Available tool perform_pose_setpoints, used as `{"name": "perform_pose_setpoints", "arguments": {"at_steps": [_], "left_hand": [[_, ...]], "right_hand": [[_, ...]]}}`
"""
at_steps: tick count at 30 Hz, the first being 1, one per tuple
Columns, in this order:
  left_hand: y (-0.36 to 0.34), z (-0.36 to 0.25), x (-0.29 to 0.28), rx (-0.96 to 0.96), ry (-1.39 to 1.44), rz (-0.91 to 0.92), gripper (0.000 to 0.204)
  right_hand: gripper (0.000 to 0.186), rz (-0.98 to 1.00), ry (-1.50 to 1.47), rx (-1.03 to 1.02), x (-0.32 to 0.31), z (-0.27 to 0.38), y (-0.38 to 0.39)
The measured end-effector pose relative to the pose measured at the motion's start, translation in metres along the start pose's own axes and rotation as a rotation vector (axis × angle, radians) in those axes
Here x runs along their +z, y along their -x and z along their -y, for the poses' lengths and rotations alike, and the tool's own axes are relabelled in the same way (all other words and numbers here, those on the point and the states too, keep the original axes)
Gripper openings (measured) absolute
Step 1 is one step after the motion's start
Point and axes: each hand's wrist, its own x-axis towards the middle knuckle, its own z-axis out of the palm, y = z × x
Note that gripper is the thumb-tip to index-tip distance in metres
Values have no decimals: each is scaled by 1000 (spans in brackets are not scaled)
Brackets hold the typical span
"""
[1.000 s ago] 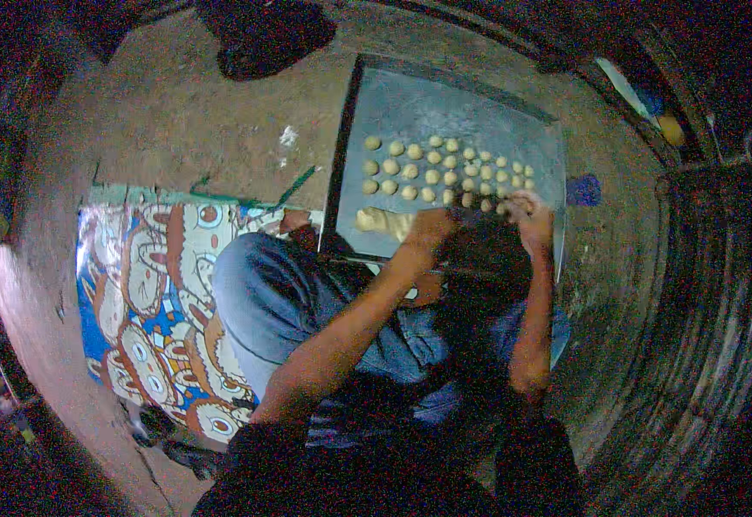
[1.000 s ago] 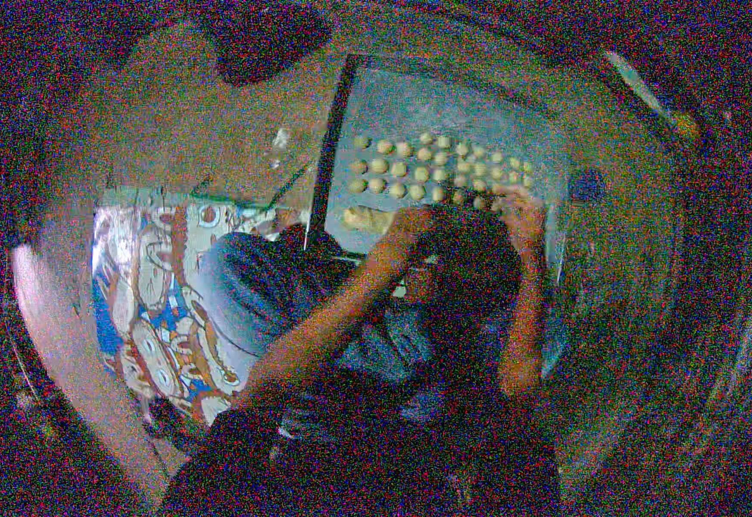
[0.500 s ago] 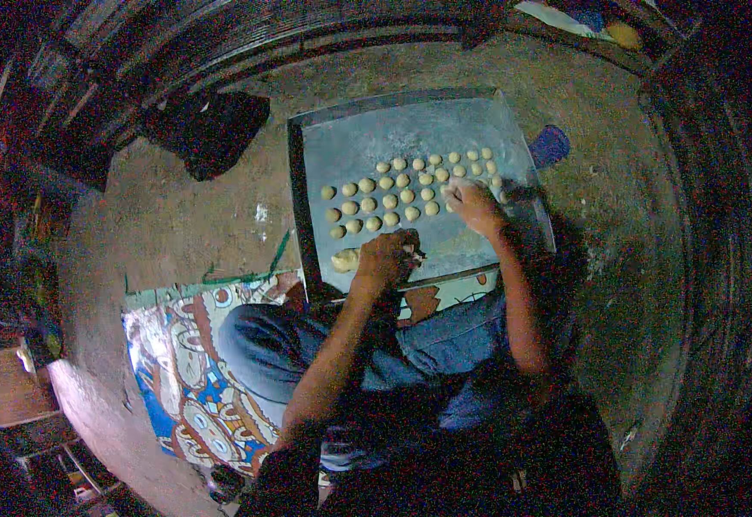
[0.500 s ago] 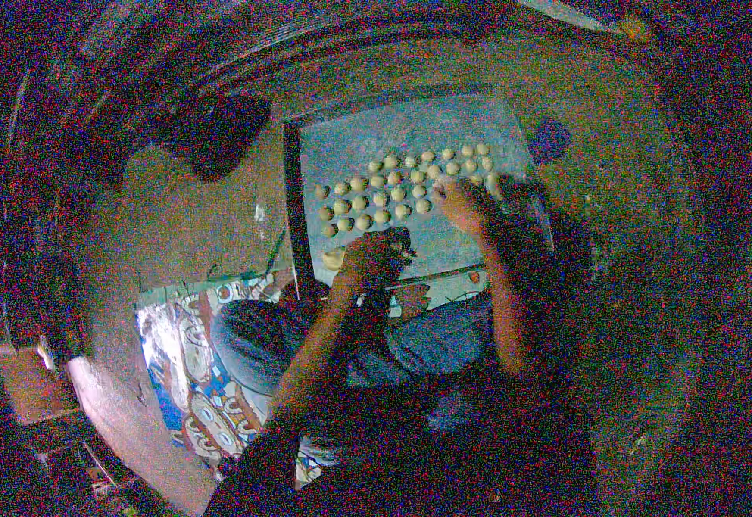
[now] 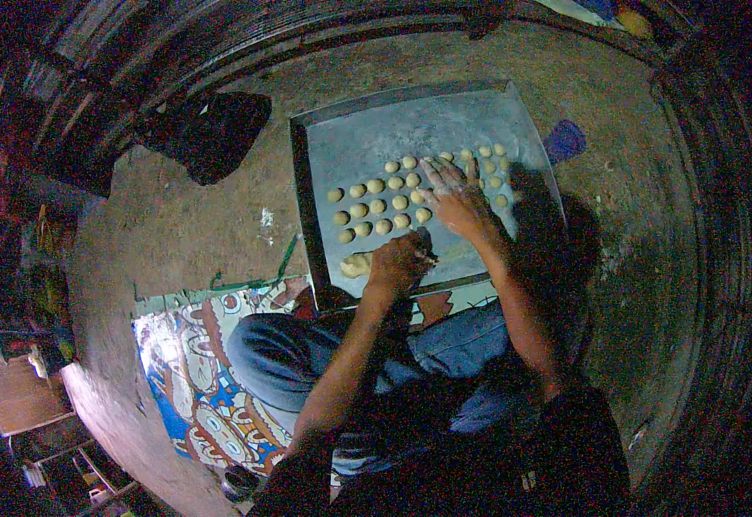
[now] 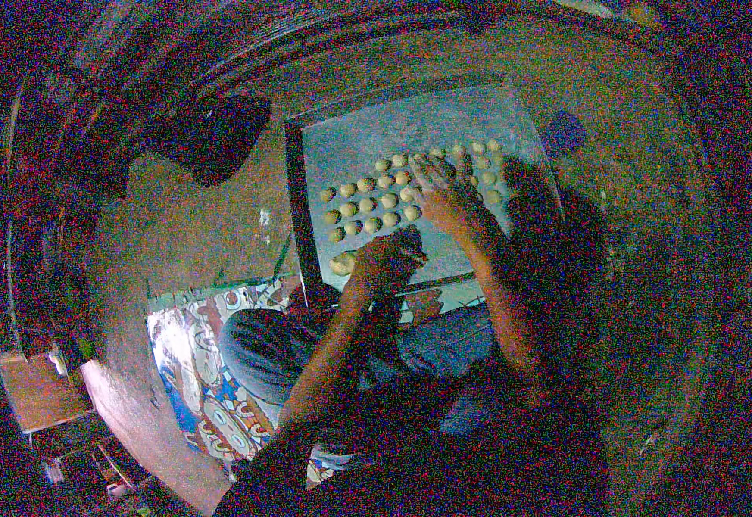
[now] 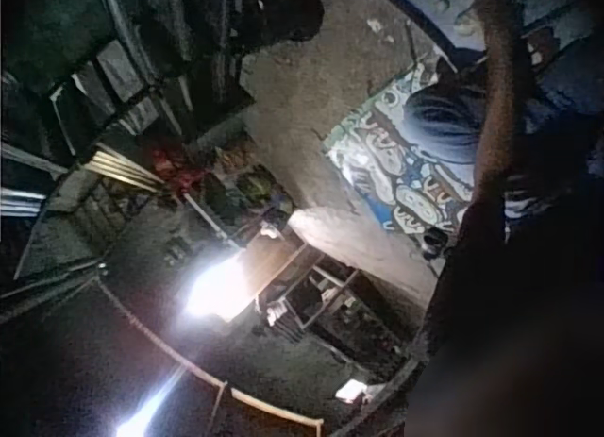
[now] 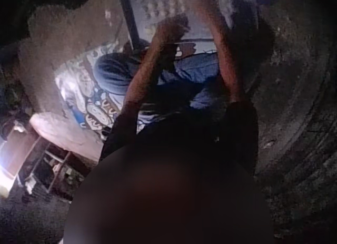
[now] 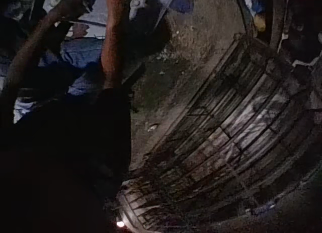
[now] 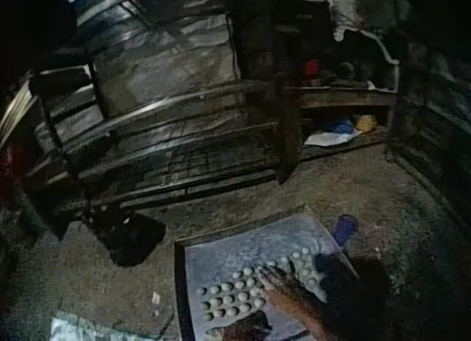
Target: The person rolls small pieces of dough into spheres between their palms and places them in neat rows on a metal baking tray.
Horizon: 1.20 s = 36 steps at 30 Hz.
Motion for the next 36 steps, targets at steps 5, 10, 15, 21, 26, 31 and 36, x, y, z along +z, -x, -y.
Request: {"name": "perform_pose_setpoints", "arguments": {"at_steps": [5, 10, 15, 21, 26, 31, 36], "left_hand": [[4, -1, 1, 58, 45, -53, 30], [4, 12, 14, 36, 34, -84, 28], [4, -7, -11, -24, 41, 37, 34], [3, 2, 6, 83, 39, -90, 32], [5, -2, -3, 45, 108, -51, 29], [3, -1, 1, 67, 144, -75, 27], [1, 3, 8, 63, 139, -97, 24]], "right_hand": [[56, -10, 23, -3, 0, 3, -3], [53, -153, 54, -39, 9, 3, -6], [58, -21, -80, 188, 2, -4, -11], [56, -120, -260, 197, 42, -31, 0], [54, -64, -181, 185, 49, -35, 0], [47, -87, -217, 85, 46, -31, -1], [46, -144, -214, 74, 34, -16, -6]]}}
